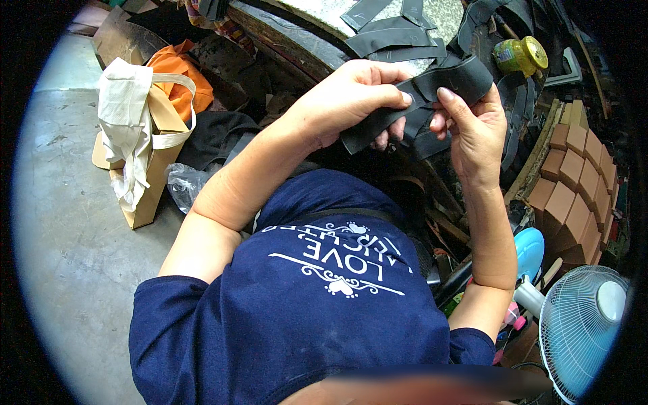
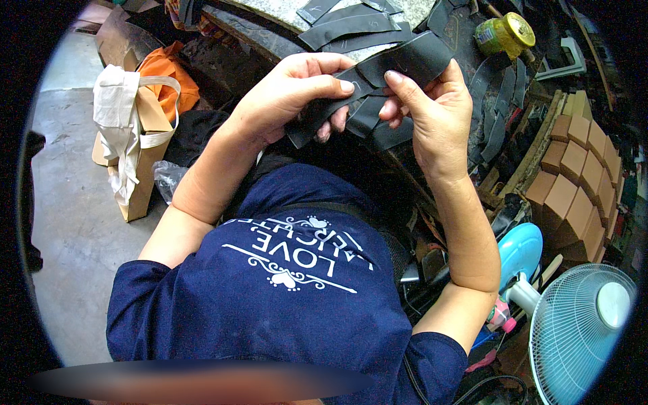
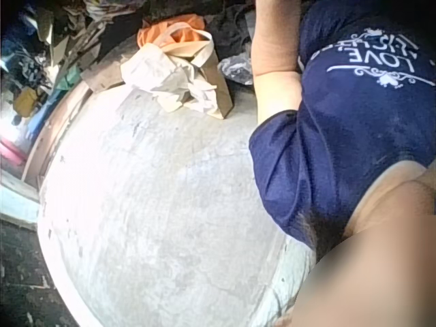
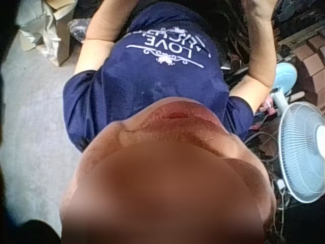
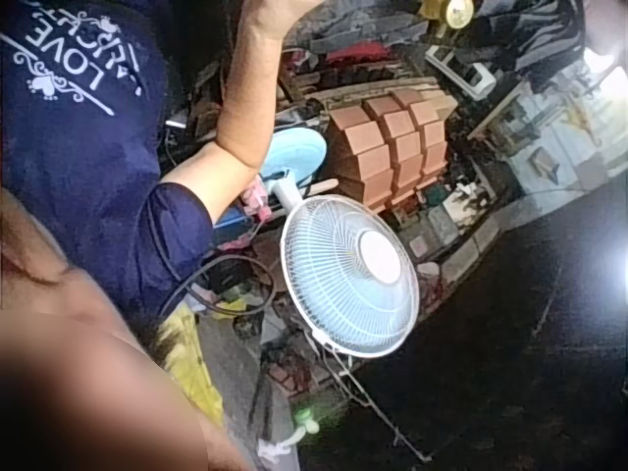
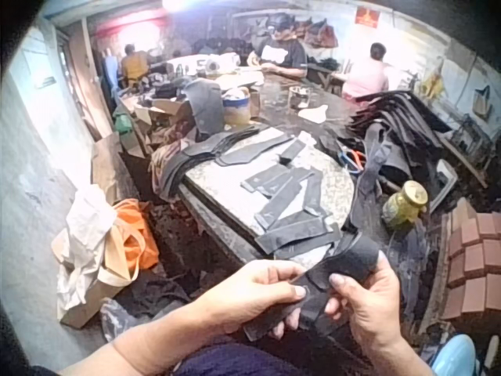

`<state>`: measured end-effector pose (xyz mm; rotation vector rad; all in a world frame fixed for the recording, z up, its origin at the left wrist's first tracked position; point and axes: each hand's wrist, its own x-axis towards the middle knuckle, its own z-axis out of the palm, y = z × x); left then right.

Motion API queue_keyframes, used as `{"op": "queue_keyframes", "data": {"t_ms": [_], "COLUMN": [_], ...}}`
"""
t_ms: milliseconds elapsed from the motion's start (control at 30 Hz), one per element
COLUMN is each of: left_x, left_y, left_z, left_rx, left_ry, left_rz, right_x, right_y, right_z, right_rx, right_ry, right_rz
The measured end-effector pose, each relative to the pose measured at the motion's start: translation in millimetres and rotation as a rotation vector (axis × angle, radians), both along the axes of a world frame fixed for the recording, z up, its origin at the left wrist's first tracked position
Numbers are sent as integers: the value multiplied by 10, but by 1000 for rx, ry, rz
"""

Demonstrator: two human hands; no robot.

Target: The person repeatedly picks up small black leather pieces from a cluttered workbench, folds or aligns them by hand, and places them back on the table. The person handles the pieces one at a time, occasionally adjusting their orientation before setting them down.

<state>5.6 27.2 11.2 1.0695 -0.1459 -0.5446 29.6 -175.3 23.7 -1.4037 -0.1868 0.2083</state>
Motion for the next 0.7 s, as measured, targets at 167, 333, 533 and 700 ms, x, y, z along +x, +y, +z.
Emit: {"op": "queue_keyframes", "data": {"t_ms": [167,333,533,700], "left_x": [0,5,111,62], "left_y": [-14,-47,-129,-132], "left_z": [18,-21,-91,-9], "left_rx": [-5,15,128,432], "left_ry": [-2,7,-225,-485], "left_rz": [-8,47,91,176], "right_x": [-4,-14,-33,-124], "right_y": [13,10,39,53], "right_z": [-1,-22,18,145], "right_rx": [-33,-58,-78,-44], "right_ry": [-9,-43,-50,83], "right_rz": [-18,-35,-4,2]}}
